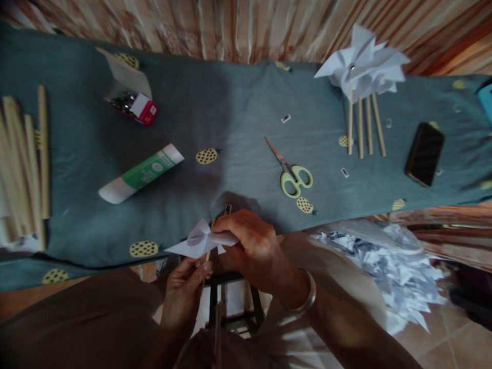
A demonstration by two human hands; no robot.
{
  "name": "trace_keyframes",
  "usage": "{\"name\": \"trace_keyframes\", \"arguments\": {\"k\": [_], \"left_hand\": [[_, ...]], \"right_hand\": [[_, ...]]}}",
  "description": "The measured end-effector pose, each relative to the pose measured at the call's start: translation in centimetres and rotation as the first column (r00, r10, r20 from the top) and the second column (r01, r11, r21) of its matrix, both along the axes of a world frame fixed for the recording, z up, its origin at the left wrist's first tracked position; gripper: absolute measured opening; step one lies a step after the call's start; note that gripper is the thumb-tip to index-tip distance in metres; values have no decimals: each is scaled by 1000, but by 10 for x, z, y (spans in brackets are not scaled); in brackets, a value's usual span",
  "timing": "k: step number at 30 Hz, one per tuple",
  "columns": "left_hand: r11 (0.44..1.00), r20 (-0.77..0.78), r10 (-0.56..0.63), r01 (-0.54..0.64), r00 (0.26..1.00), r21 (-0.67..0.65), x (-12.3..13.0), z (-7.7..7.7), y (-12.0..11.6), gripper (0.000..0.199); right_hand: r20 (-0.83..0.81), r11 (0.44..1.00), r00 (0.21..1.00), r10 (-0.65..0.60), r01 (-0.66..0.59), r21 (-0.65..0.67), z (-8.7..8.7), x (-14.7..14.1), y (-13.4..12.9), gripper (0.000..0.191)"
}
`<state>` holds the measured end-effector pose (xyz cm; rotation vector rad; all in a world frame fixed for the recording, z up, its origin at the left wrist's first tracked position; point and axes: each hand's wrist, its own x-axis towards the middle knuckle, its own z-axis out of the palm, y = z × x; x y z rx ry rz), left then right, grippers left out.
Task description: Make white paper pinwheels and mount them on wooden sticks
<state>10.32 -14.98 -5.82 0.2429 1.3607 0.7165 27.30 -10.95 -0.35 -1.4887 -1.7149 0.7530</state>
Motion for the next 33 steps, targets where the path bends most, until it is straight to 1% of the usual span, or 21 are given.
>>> {"name": "trace_keyframes", "arguments": {"k": [5, 10, 13, 16, 20, 25, 28, 33], "left_hand": [[1000, 7, 20, -20, 1000, -20, 1, 3, 2, 29], [999, -13, 36, -37, 999, -37, 2, 4, 4, 29], [999, -14, 39, -40, 999, -34, 1, 3, 3, 30], [999, -21, 36, -36, 999, -35, 1, 2, 2, 31], [999, -24, 33, -33, 999, -36, 1, 1, 1, 31], [1000, -15, 13, -13, 1000, -6, 1, 4, 1, 27], [1000, 5, -2, 2, 1000, 19, 0, 7, 2, 26], [1000, 55, 5, -6, 998, 19, 3, 13, 3, 28]], "right_hand": [[6, 999, 1000, -25, 25, -39, 3, 1, 0, 23], [-14, 1000, 1000, -14, 14, -1, 2, 1, 1, 22], [-15, 1000, 1000, -18, 18, -14, 2, 1, 1, 24], [-28, 998, 999, -39, 38, -55, 3, 0, 1, 25], [-74, 988, 994, -86, 75, -137, 4, -2, 1, 20], [-98, 943, 980, -171, 134, -306, 4, -3, 3, 9], [-113, 916, 970, -214, 159, -369, 3, -2, 6, 3], [-51, 892, 977, -207, 167, -420, 5, -1, 18, 13]]}}
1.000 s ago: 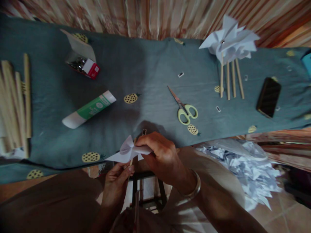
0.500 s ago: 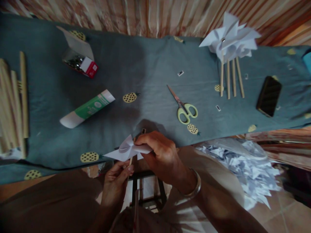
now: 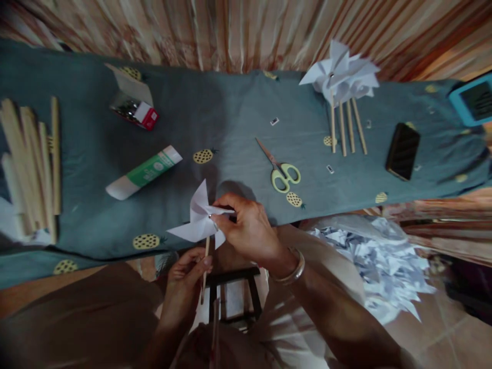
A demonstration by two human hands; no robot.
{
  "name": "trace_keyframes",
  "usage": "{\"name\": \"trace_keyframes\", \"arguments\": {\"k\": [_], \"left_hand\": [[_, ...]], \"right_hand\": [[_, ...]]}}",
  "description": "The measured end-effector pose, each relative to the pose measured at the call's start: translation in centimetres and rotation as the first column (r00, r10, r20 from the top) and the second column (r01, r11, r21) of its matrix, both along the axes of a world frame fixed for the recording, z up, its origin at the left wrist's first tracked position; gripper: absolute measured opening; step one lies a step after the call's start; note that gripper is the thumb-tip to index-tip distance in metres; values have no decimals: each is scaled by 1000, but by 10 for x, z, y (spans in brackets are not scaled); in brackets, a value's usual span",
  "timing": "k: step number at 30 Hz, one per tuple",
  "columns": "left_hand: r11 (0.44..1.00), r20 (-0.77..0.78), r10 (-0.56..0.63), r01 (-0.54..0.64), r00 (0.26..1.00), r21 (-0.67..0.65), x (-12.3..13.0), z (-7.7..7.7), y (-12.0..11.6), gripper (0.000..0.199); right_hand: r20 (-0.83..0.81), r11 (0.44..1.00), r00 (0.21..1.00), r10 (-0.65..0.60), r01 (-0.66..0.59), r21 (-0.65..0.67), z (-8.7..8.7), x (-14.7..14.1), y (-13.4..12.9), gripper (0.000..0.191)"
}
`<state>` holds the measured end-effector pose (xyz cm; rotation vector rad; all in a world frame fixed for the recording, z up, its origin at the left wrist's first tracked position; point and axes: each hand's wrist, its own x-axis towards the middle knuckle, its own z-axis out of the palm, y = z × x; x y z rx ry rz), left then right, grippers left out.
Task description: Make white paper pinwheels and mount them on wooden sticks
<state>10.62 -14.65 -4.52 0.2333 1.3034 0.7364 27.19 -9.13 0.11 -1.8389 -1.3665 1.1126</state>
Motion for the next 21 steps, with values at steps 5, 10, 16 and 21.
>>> {"name": "trace_keyframes", "arguments": {"k": [5, 10, 16, 21], "left_hand": [[1000, 80, 18, -17, 997, -15, 4, 5, 1, 33], [1000, 154, 12, -15, 988, 18, 5, 9, 3, 33], [997, 192, 55, -63, 980, 38, 8, 8, 3, 39], [993, 233, 46, -70, 971, 95, 8, 4, 1, 41]], "right_hand": [[85, 998, 994, 69, -69, -13, 6, 1, 16, 14], [124, 992, 984, 127, -125, -28, 8, 2, 27, 14], [127, 978, 972, 196, -183, -101, -2, 9, 42, 21], [187, 954, 947, 263, -226, -195, 5, 9, 54, 23]]}}
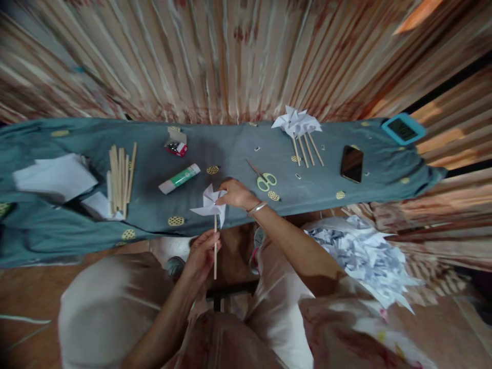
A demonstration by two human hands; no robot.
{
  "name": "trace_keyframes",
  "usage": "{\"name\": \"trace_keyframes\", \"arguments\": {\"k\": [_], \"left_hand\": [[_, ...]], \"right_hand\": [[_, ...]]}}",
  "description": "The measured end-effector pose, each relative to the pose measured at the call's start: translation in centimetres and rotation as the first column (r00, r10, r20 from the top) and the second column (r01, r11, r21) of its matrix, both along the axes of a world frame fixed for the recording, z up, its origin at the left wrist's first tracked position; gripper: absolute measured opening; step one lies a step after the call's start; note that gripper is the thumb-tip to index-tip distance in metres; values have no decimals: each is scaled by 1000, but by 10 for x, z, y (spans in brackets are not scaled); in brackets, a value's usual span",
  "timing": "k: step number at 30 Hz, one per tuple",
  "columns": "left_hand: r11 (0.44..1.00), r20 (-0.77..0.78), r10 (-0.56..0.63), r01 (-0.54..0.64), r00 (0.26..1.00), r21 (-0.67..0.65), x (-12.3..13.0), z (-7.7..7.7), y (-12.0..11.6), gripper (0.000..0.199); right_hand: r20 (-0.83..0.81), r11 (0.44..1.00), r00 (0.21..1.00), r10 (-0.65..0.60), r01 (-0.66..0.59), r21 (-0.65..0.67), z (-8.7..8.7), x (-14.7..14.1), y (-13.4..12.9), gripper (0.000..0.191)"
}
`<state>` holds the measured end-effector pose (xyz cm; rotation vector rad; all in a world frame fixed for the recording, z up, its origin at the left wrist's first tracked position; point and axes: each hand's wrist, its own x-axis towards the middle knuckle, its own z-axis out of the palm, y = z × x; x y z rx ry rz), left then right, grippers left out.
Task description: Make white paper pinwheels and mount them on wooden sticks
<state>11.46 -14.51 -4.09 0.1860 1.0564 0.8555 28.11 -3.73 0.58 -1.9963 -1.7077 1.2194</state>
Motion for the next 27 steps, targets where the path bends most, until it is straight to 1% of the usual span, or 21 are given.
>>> {"name": "trace_keyframes", "arguments": {"k": [3, 5, 10, 19, 23, 27], "left_hand": [[998, 25, -26, 25, 999, 57, 0, -1, 0, 38], [997, 23, -39, 37, 999, 73, 0, -1, 0, 35], [996, 13, -33, 32, 999, 83, 2, -2, 0, 37], [997, 0, -27, 27, 1000, 77, 3, -2, -1, 37], [996, 7, -30, 29, 1000, 87, 3, 1, -1, 33], [995, 20, -31, 29, 999, 95, 2, 3, 1, 33]], "right_hand": [[31, 999, 1000, -2, 4, -53, 7, -4, 5, 20], [42, 997, 999, -9, 12, -75, 10, -6, 7, 17], [44, 992, 998, -36, 41, -117, 10, -12, 9, 13], [-75, 984, 993, -95, 82, -157, 11, -10, 6, 12], [-138, 986, 985, -102, 82, -143, 10, -7, 3, 15], [-155, 988, 982, -110, 90, -129, 8, -6, 2, 17]]}}
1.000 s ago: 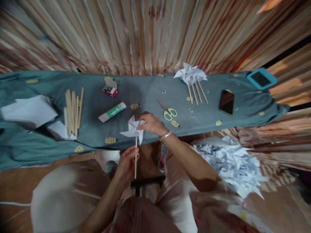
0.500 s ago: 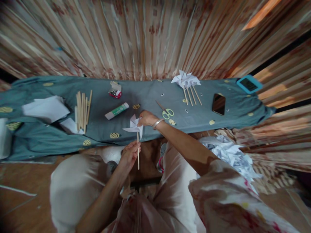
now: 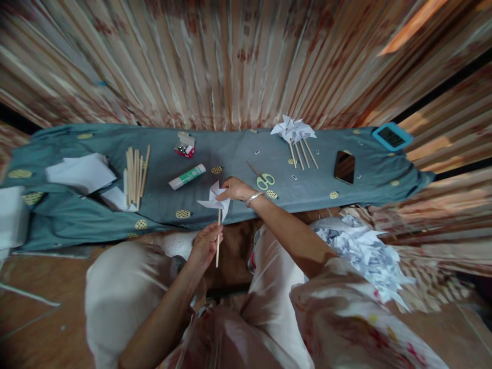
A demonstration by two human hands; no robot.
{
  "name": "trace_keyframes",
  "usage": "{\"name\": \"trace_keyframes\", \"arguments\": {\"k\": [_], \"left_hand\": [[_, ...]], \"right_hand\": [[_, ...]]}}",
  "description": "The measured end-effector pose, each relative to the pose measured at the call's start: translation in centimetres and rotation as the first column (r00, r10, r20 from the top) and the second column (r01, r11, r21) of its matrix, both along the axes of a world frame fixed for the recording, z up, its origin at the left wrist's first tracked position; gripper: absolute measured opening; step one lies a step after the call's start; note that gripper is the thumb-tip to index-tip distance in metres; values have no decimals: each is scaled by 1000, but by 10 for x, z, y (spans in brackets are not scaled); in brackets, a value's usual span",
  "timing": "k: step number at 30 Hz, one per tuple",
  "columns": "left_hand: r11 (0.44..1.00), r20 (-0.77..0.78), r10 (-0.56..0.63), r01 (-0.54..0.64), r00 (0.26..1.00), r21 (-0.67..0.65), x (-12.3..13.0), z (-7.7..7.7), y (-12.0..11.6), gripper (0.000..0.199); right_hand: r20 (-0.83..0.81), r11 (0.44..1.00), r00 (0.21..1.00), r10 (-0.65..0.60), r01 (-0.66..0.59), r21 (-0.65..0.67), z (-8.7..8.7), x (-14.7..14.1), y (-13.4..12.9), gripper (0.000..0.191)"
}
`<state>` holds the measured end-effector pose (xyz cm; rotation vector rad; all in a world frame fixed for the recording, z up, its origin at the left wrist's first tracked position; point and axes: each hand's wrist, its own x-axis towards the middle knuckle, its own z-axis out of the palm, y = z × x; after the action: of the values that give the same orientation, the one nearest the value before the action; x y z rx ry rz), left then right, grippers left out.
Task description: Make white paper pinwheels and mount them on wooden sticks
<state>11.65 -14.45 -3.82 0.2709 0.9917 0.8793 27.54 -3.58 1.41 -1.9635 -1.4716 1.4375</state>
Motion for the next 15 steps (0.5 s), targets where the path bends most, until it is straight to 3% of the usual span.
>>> {"name": "trace_keyframes", "arguments": {"k": [7, 15], "left_hand": [[998, 39, -51, 52, 998, -20, -6, 8, 1, 34], [996, 63, -83, 84, 995, -23, -12, 19, 3, 29]], "right_hand": [[-137, 999, 990, 33, -36, -23, 13, 5, -4, 19], [-429, 992, 898, -101, 60, -108, 13, 7, -12, 14]]}}
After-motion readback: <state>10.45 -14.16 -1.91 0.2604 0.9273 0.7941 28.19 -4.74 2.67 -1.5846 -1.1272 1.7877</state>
